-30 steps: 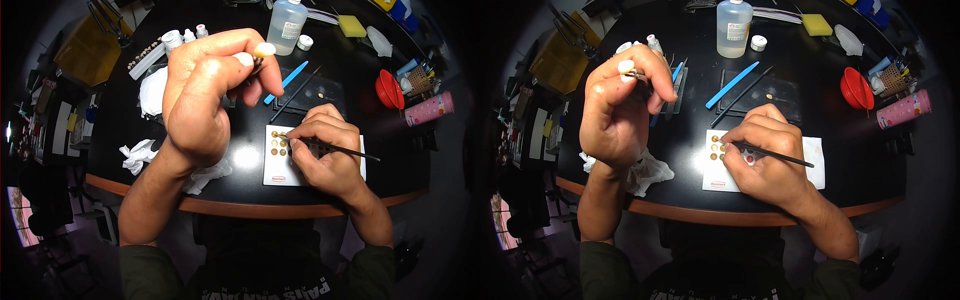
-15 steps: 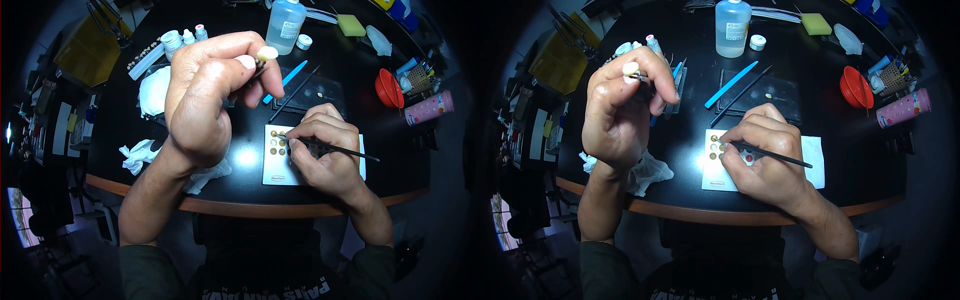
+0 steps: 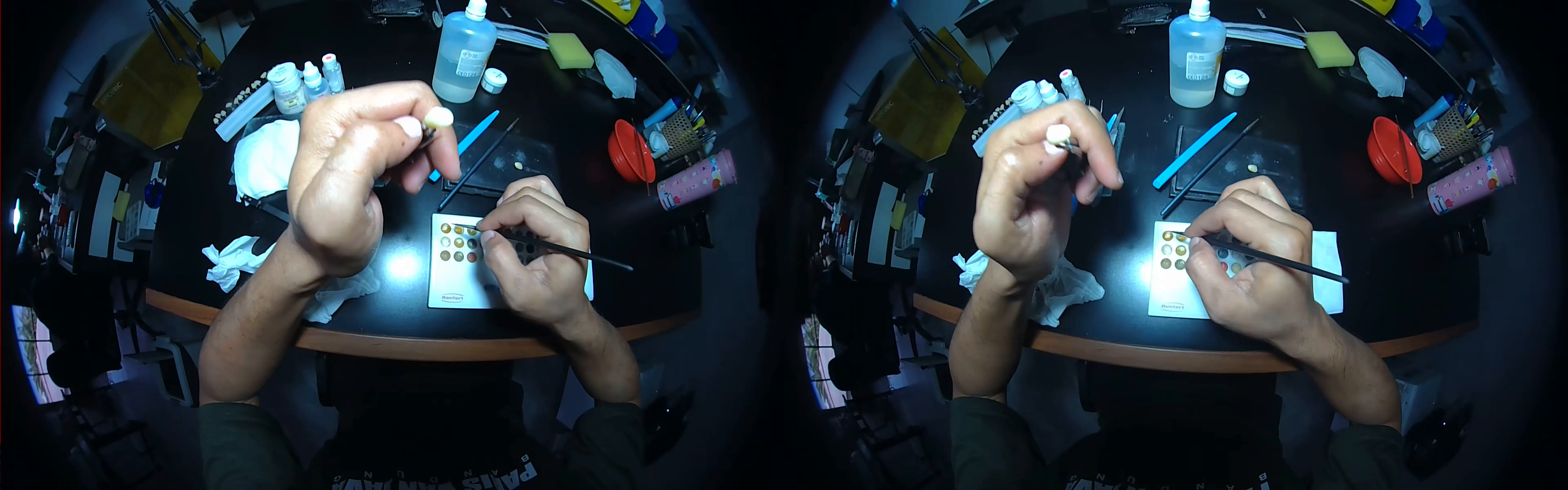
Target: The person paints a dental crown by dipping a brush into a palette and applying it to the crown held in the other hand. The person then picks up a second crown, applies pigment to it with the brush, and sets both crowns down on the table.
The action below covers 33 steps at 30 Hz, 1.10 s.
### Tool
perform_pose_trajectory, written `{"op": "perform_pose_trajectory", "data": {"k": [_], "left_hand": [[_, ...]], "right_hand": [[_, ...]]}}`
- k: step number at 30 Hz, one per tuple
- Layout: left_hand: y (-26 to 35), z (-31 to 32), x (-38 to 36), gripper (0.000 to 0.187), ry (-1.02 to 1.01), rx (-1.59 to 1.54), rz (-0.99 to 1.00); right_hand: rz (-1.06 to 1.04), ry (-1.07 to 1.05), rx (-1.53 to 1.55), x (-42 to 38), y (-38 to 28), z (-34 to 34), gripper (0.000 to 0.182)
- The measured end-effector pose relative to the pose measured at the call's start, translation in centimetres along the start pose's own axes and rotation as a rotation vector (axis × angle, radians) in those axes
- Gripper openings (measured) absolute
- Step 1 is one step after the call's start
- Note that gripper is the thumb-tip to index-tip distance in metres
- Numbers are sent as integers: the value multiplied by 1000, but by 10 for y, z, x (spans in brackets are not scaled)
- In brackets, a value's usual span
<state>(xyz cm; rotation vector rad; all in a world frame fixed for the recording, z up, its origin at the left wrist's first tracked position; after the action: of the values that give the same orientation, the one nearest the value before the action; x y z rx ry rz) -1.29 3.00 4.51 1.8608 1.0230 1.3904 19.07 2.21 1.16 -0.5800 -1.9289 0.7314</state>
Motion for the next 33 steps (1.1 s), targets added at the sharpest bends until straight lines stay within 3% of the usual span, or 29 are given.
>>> {"op": "perform_pose_trajectory", "data": {"k": [3,5,6,11,13,21,33], "left_hand": [[-2,4,-1,50,-119,-6,-39],[-6,10,-4,38,-173,-108,4],[-9,12,-3,42,-226,-86,35],[-10,31,-5,54,-306,-22,169],[-4,34,-5,55,-379,22,155],[-16,54,-13,55,-363,-71,251],[-15,49,-13,52,-375,-73,220]], "right_hand": [[17,164,188,-3,-7,-12,12],[-88,238,287,-2,-17,-20,18],[-203,148,248,-2,-19,-28,22],[-396,138,400,-7,-39,-32,26],[-392,80,444,-8,-47,-32,26],[-458,57,395,-9,-52,-31,17],[-402,126,374,-11,-54,-26,18]]}}
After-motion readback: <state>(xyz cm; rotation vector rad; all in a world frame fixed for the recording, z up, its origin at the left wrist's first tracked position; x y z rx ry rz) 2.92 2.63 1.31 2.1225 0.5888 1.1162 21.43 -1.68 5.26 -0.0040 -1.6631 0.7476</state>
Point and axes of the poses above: each hand's wrist, its own x-axis towards the middle knuckle, its own z-axis out of the palm, y = z × x, the point moved 4 cm from there along x, towards the middle knuckle, and after that the axes turned 15 degrees about x, right-handed, at the moved point
